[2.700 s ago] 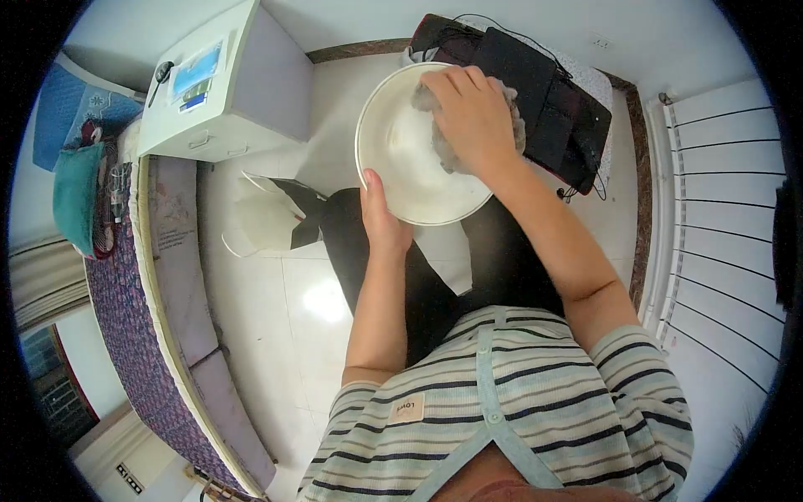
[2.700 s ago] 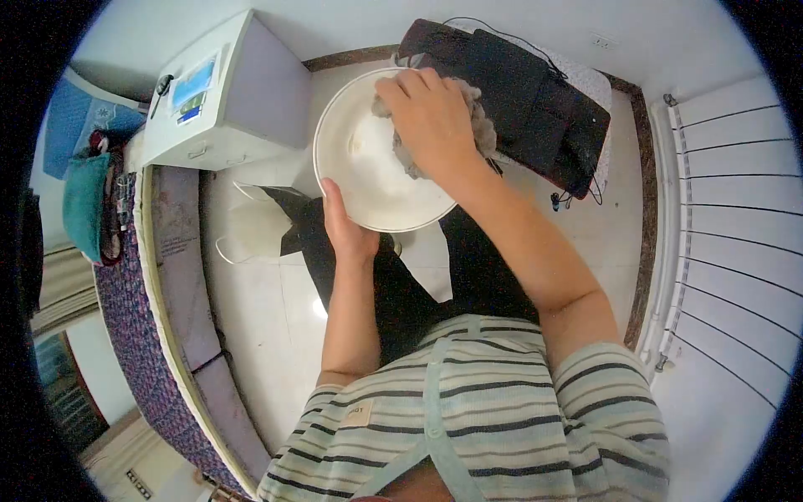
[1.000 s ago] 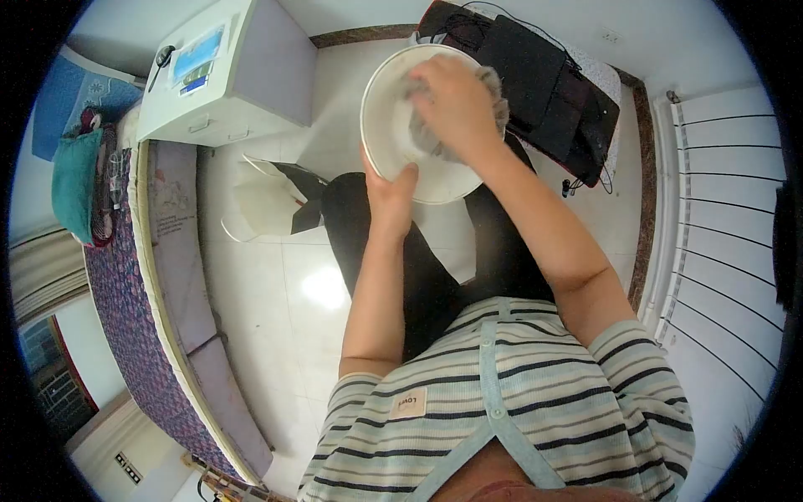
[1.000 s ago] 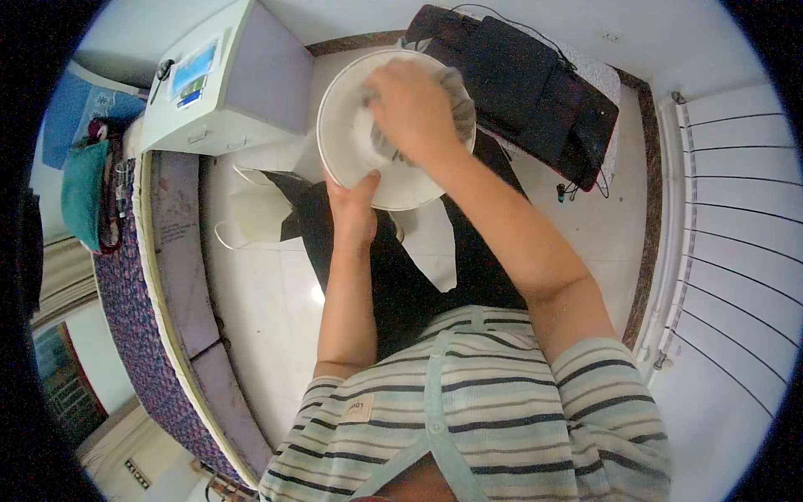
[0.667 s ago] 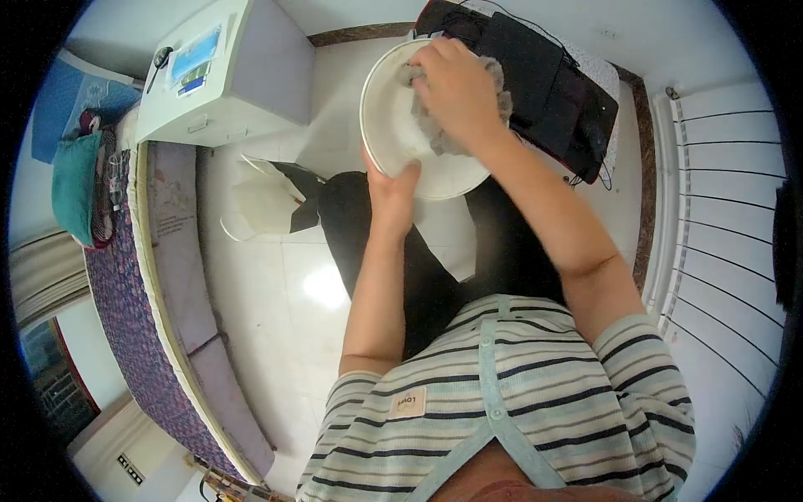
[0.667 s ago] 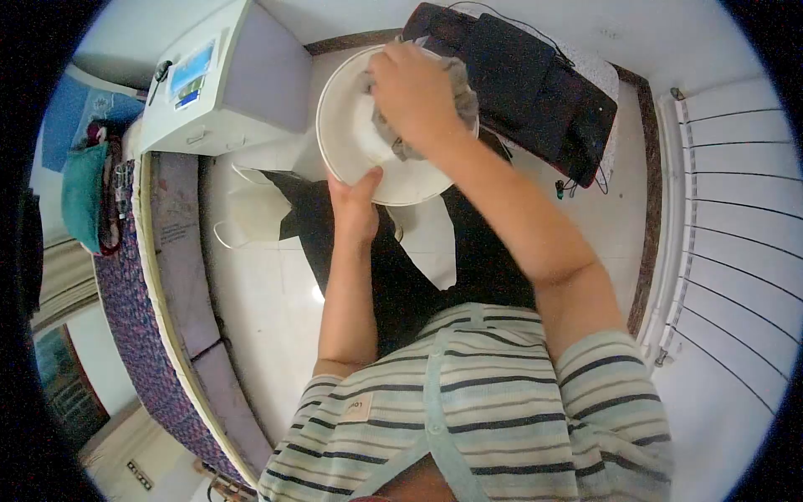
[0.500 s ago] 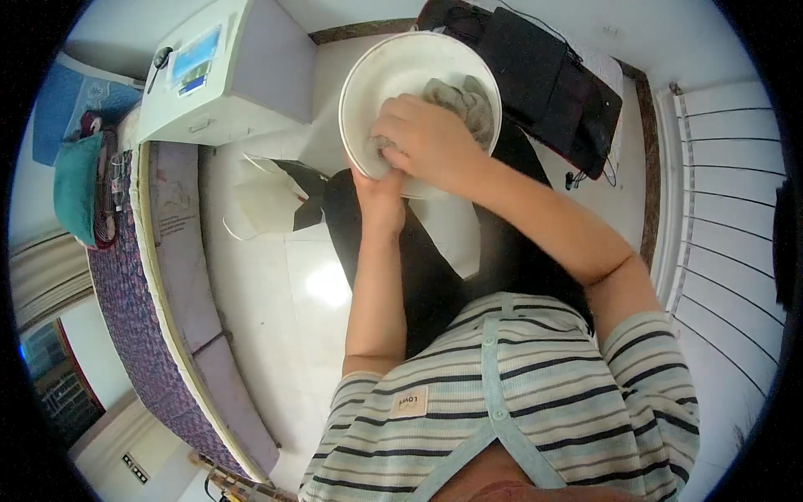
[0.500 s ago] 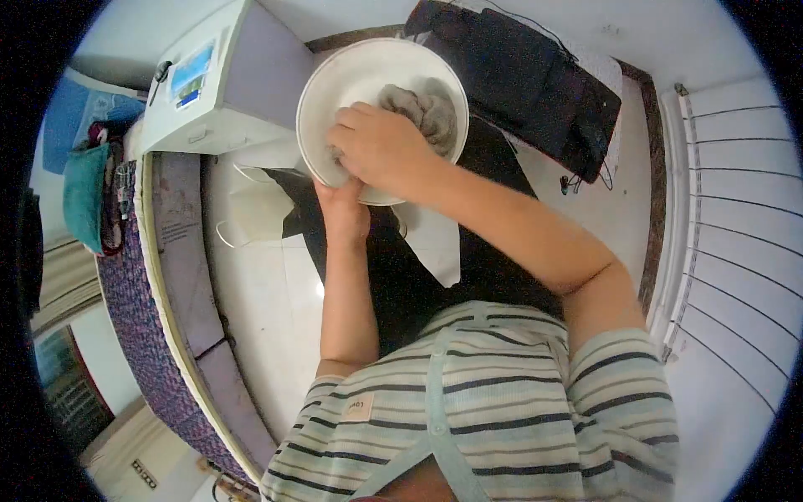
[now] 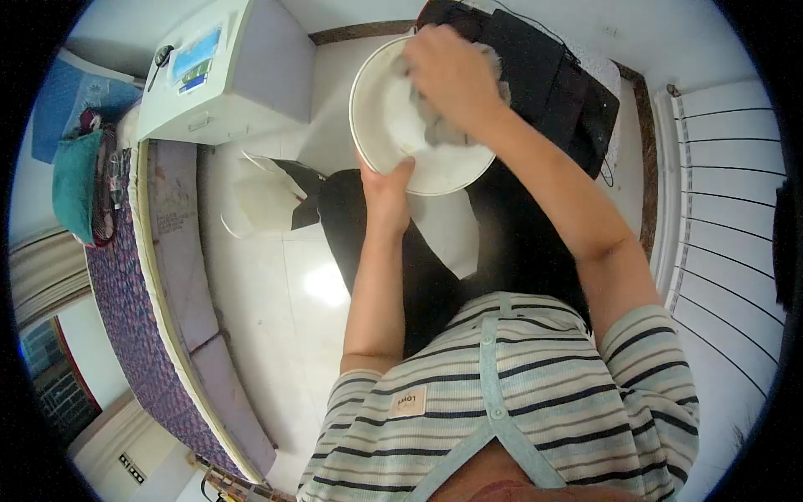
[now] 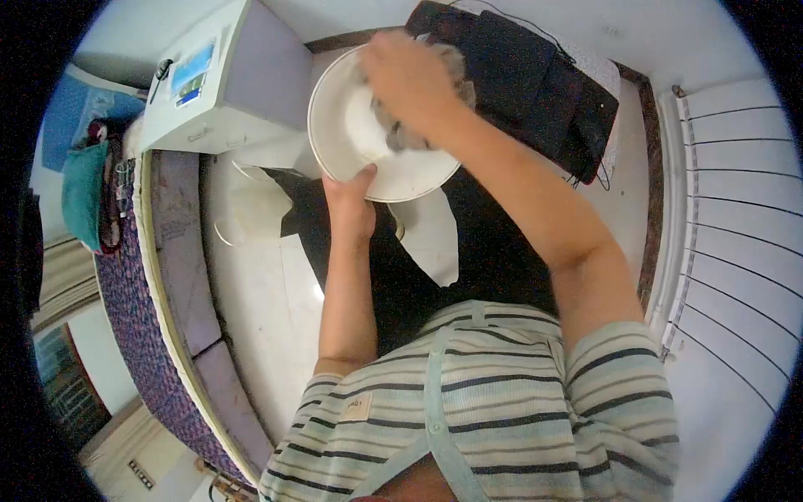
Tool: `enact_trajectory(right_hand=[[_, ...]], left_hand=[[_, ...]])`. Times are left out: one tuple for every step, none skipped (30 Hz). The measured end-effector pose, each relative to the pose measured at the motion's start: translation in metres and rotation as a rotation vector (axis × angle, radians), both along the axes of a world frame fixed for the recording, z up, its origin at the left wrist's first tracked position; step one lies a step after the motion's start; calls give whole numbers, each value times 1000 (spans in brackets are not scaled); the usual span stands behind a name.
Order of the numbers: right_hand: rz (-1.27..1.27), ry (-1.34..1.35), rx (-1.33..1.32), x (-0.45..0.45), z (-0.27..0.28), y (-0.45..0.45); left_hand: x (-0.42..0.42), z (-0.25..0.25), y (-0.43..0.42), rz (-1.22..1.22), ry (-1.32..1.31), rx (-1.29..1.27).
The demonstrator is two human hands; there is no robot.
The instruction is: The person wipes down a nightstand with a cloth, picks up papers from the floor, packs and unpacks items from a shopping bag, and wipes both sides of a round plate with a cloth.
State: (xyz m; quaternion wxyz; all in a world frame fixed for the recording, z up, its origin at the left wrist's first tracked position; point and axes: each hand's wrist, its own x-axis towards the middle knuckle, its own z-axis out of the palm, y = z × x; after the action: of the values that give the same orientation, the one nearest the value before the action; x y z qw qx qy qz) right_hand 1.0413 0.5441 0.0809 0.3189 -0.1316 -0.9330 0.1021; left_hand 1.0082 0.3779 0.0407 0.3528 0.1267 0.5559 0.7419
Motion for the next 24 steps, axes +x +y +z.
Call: enact_trajectory(right_hand=[[-163,42,-76,0,5,9],[-158,47,-68,1,6,11],[-181,179,-235,1,5,10],[-206,311,-404,2,4,8],[-205,314,-403,1,3,7],[-147,327,-374,0,4,3],[-92,336,-345,0,4,-3],[-96,328,-349,1,4,-15],[-36,285,-347,0,8,-30],[25,247,-342,-1,12,-36],[23,249,-343,-1,12,-33],[23,250,-296,-1,10,-27],[25,250,-252,-1,7,-22],[-116,197,-273,0,7,-13],[-109,196,-270,1,2,-2],[-223,214,-326,1,-2,9],[-335,230,-379,0,-8,16],[-342,313,-343,-2,-9,10],[-341,313,-343,-5,-4,-5],[-205,272,-385,-7,-1,-23],[-73,232,-430,-6,2,-36],[-84,235,-439,-2,6,-40],[-20,231,-414,1,11,-42],[52,223,-385,3,14,-42]], left_hand=[[1,1,1,1,6,9],[3,1,2,20,4,-2],[3,0,2,37,2,-18],[3,-2,1,36,6,-16],[4,-5,0,8,10,14],[5,-6,0,-20,10,40],[5,-7,0,-20,4,36],[6,-7,0,-38,64,10],[6,-6,1,-57,128,-13],[6,-6,3,-61,130,-9],[6,-5,1,-43,124,30],[5,-5,-1,-23,118,68],[6,-5,-3,-23,117,62],[7,-5,-3,-32,136,-5],[6,-4,-2,-37,155,-67],[6,3,-1,-83,176,-134],[7,3,0,-73,174,-127],[8,3,0,-74,188,-108],[8,2,0,-81,207,-90],[7,2,3,-84,211,-93],[7,0,5,-40,196,-28],[8,-2,5,1,180,37],[7,-4,3,-9,181,32],[6,-6,1,-43,154,42]])
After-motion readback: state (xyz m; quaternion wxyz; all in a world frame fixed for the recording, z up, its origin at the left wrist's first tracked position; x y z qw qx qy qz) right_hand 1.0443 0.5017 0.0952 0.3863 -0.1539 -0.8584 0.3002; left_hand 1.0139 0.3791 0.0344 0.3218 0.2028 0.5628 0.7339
